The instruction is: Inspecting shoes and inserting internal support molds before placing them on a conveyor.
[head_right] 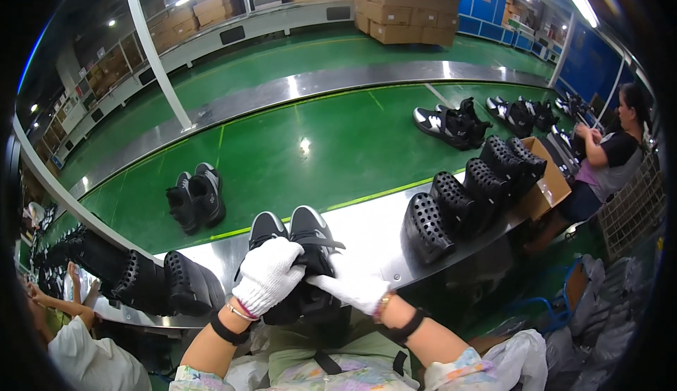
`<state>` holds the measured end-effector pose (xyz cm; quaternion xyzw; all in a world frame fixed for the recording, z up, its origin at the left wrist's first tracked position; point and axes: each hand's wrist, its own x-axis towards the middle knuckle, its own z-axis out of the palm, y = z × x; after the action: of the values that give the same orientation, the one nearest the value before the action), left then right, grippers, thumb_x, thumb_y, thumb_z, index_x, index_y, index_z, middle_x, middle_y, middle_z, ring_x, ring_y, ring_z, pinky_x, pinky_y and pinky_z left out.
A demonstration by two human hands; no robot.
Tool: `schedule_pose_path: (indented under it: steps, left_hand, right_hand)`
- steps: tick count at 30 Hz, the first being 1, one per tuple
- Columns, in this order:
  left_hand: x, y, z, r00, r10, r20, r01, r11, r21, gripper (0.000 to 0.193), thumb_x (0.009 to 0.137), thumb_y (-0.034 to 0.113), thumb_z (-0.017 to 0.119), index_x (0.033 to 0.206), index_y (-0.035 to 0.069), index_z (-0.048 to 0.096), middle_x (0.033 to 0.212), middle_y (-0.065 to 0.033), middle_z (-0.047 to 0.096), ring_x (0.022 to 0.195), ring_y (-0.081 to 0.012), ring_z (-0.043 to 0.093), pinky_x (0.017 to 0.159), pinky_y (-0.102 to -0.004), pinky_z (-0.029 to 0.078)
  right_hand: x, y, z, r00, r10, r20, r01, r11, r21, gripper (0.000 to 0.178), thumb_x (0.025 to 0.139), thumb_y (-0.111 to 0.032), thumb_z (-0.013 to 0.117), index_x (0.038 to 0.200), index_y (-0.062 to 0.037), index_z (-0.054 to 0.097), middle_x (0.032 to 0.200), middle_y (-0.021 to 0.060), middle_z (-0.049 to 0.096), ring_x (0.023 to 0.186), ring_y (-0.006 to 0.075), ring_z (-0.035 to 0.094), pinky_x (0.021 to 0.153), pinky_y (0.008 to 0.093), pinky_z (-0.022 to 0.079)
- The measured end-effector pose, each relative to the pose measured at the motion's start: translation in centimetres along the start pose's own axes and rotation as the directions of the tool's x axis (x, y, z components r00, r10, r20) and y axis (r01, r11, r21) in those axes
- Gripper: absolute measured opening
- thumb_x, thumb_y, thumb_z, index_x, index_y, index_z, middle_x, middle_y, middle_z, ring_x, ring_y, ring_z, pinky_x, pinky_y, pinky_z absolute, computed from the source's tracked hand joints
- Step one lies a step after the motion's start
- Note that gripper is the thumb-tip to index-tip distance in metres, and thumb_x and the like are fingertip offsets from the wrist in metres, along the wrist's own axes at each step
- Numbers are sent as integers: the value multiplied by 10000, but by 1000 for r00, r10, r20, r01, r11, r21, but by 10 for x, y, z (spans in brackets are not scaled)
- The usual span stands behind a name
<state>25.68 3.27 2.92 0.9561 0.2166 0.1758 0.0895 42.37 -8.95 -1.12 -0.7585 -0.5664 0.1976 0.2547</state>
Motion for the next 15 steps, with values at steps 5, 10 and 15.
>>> schedule_pose_path:
  steps: [5, 10, 15]
  left_hand:
    - [-18, -4, -8, 998, -65, -6, 65, 997, 32, 196, 788, 156, 734, 972, 119, 675, 857, -100, 649, 839, -311, 673, 710, -418, 550]
    - [-23, -8, 1, 994, 0, -110, 4, 999, 39, 190, 771, 158, 733, 946, 128, 663, 817, -93, 630, 792, -307, 663, 683, -421, 543]
    - [-27, -9, 2, 982, -28, -185, 28, 1000, -2, 179, 758, 171, 733, 916, 142, 654, 783, -88, 613, 753, -303, 653, 653, -424, 536]
  right_hand:
    - [-7, 10, -10, 933, 144, 330, -347, 122, 930, 233, 980, -228, 680, 1078, -18, 658, 877, 39, 631, 709, 83, 570, 611, 207, 467]
    - [11, 11, 2, 957, 208, 205, -243, 183, 953, 212, 973, -189, 690, 1105, -26, 657, 812, 6, 631, 661, 66, 573, 577, 200, 458]
    - [4, 16, 11, 923, 299, 244, -308, 190, 932, 233, 959, -216, 703, 1087, -23, 679, 832, 37, 684, 638, 88, 612, 591, 205, 481]
